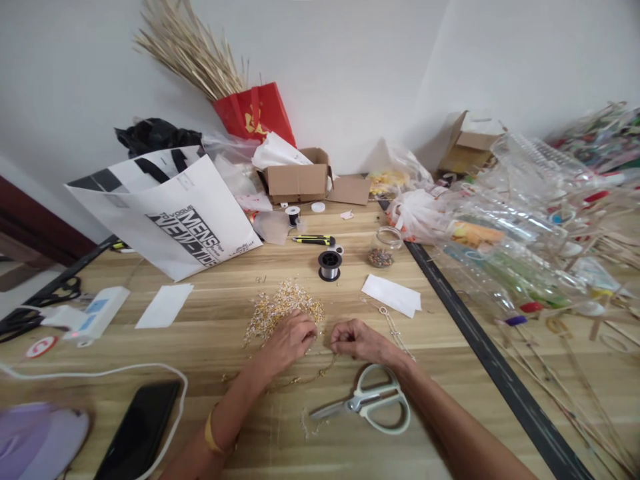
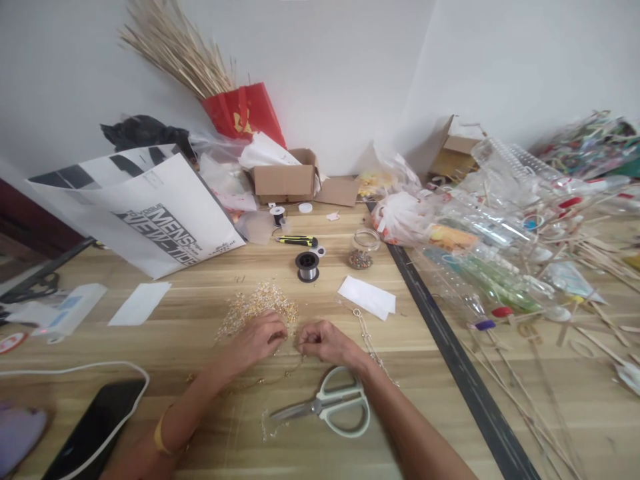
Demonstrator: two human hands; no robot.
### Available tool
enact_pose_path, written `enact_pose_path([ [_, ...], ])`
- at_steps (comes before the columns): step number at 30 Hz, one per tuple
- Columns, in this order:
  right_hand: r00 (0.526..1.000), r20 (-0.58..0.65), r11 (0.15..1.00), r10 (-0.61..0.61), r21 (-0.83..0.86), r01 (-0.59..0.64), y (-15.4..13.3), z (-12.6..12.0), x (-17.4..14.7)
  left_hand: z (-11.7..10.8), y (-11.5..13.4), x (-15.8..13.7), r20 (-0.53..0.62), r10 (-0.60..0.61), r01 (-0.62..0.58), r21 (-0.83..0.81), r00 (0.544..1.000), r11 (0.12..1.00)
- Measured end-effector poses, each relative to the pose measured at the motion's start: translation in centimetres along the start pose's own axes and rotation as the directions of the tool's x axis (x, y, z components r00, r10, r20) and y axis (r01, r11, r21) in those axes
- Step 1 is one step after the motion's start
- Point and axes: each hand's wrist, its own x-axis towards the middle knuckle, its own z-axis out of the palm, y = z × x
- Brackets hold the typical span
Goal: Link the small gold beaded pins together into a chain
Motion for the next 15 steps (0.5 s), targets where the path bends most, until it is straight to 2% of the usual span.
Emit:
enact_pose_path([
  [8, 1.0, -0.004, 1.0, 0.002, 0.016, -0.002, -0.1, 0.0, 0.0, -0.5, -0.5, 1.0, -0.142, -0.044, 0.045, 0.006, 0.989, 0.999],
  [15, 1.0, 0.002, 1.0, -0.019, 0.017, 0.019, -0.2, 0.0, -0.1, 0.5, 1.7, -0.5, -0.1, 0.123, -0.12, 0.034, 0.987, 0.992],
])
